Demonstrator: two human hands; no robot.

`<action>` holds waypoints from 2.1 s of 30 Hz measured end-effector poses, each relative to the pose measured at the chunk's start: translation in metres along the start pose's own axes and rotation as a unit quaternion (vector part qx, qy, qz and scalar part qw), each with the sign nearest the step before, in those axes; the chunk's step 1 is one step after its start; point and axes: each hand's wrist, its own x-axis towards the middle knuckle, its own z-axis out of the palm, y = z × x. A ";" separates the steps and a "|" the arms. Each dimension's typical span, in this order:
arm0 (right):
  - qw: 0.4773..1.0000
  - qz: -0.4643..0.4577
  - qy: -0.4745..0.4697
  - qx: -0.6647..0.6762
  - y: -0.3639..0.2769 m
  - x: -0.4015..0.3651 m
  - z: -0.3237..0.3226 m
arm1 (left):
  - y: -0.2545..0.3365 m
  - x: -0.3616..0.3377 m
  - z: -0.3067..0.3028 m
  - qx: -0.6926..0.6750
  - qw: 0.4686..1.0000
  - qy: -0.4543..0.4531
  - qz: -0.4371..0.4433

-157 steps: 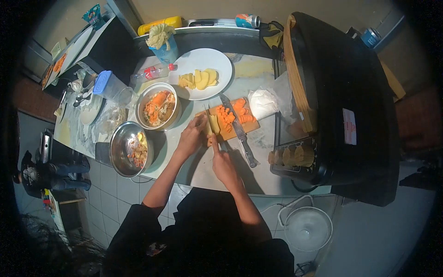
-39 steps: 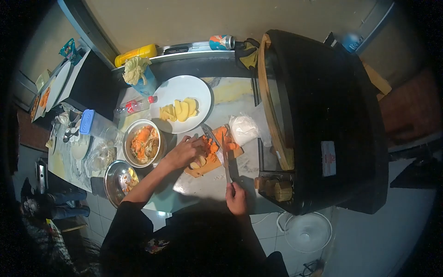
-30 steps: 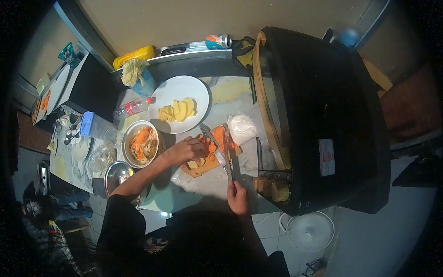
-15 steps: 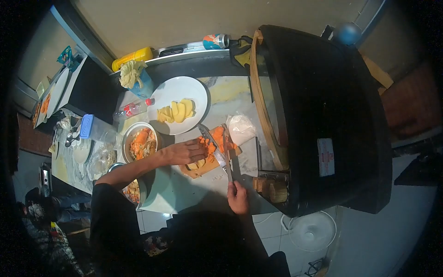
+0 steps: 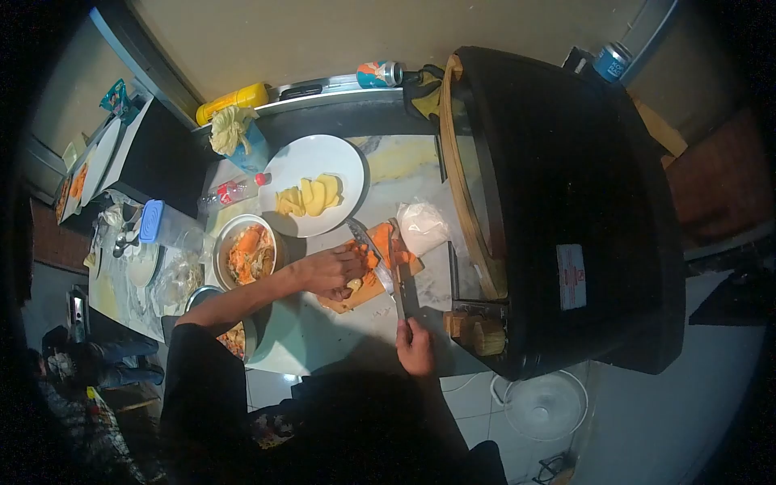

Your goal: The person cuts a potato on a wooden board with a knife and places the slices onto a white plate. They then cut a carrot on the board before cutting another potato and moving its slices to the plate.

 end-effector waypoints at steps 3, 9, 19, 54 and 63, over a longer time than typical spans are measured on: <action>1.000 -0.010 0.007 0.000 0.008 0.001 0.002 | 0.001 0.000 0.000 0.017 0.999 0.046 0.007; 1.000 0.002 0.009 0.015 -0.003 -0.001 0.002 | 0.005 -0.005 -0.005 -0.007 0.996 0.087 0.000; 0.997 -0.077 -0.009 -0.012 0.020 0.006 0.004 | 0.003 -0.023 -0.019 -0.291 0.779 0.444 -0.334; 0.990 0.003 -0.140 -0.033 -0.033 0.002 0.032 | 0.086 -0.019 -0.081 -0.339 0.681 0.368 -0.535; 0.987 0.018 -0.159 -0.020 -0.014 0.007 0.032 | 0.106 -0.024 0.021 -0.259 0.697 0.355 -0.567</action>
